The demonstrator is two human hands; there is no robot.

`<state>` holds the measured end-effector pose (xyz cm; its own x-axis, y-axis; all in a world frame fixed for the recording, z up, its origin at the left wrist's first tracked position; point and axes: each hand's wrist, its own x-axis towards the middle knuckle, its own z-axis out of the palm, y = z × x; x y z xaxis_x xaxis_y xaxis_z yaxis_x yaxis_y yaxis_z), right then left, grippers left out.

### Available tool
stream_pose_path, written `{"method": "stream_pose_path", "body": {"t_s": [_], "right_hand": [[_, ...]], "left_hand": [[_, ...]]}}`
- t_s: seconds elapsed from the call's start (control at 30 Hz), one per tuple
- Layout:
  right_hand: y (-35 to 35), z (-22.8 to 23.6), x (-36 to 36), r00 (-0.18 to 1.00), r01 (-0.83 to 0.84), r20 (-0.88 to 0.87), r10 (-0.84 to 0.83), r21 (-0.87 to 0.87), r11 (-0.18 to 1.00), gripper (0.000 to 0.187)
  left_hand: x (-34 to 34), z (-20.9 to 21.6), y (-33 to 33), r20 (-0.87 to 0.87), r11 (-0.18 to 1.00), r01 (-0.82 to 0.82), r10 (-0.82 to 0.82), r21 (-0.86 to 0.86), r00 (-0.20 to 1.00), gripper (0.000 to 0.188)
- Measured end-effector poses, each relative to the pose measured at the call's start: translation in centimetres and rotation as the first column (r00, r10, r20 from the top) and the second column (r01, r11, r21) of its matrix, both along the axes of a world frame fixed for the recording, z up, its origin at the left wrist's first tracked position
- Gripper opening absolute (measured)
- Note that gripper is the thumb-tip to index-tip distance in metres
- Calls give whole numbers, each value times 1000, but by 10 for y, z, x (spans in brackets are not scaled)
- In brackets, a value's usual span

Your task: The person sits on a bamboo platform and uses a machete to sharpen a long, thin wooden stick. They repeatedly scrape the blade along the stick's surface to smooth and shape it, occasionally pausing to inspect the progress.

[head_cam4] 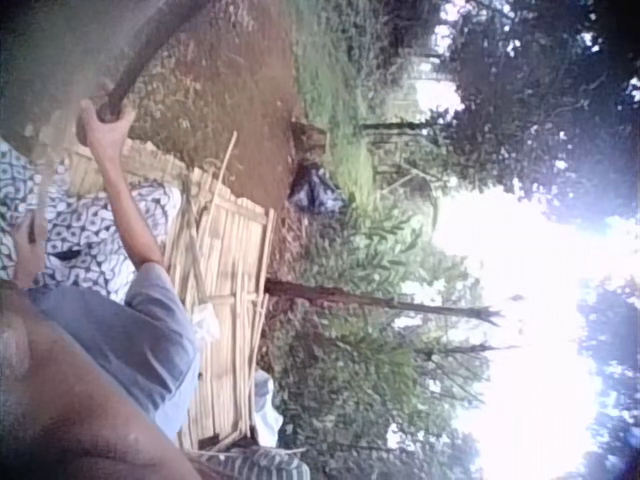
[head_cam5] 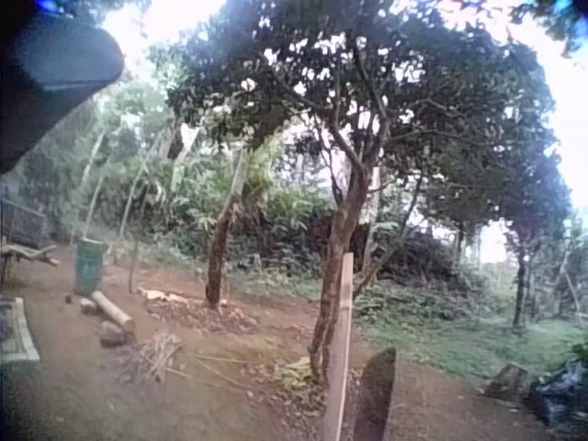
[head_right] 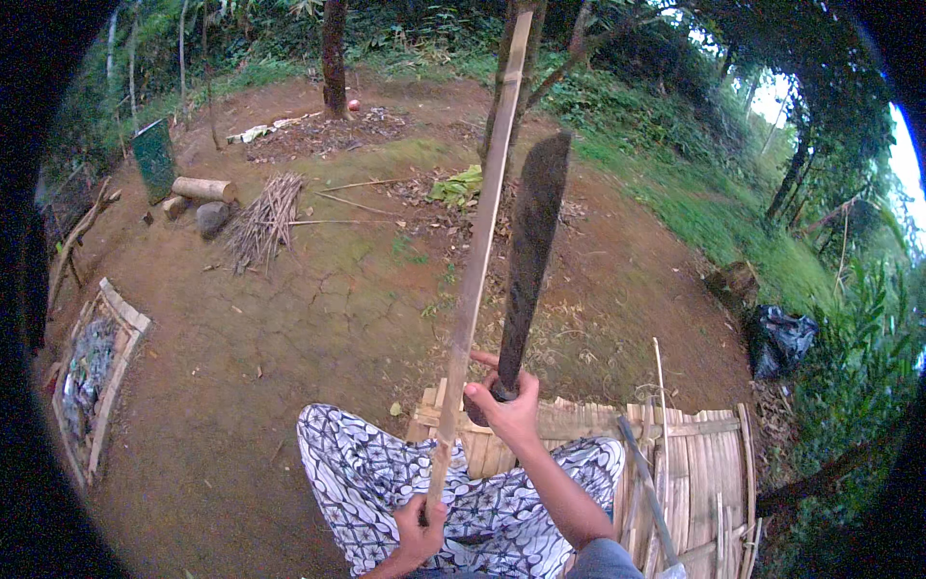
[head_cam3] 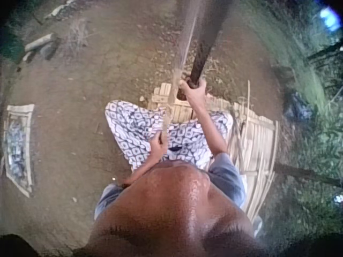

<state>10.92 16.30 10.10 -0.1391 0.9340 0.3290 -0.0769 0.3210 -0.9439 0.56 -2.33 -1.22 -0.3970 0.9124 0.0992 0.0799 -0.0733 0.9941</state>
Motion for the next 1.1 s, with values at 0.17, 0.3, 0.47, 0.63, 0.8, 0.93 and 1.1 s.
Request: {"method": "stream_pose_path", "body": {"t_s": [0.17,0.3,0.47,0.63,0.8,0.93,1.1], "right_hand": [[-13,-2,-5,998,20,-48,-29,-190,981,24],[-22,-6,-3,1000,-8,-12,6,-225,974,20],[-34,-11,-1,981,27,191,-27,4,1000,17],[-35,-10,16,878,-186,464,112,116,976,36],[-35,-27,33,711,-300,696,-97,425,854,51],[-40,-27,29,587,-433,784,-200,513,741,47],[-39,-17,27,559,-527,798,-226,553,646,49]], "left_hand": [[0,0,-3,-134,991,93,-80,95,988,28],[-12,-6,13,-2,980,186,-187,73,982,24],[-26,20,56,230,959,256,-278,123,933,36],[-24,50,81,588,937,338,-325,91,741,37],[-11,33,75,664,948,313,-269,54,698,36],[-8,19,70,591,912,407,-306,-42,747,43],[-8,20,66,548,885,462,-358,-60,756,47]]}}
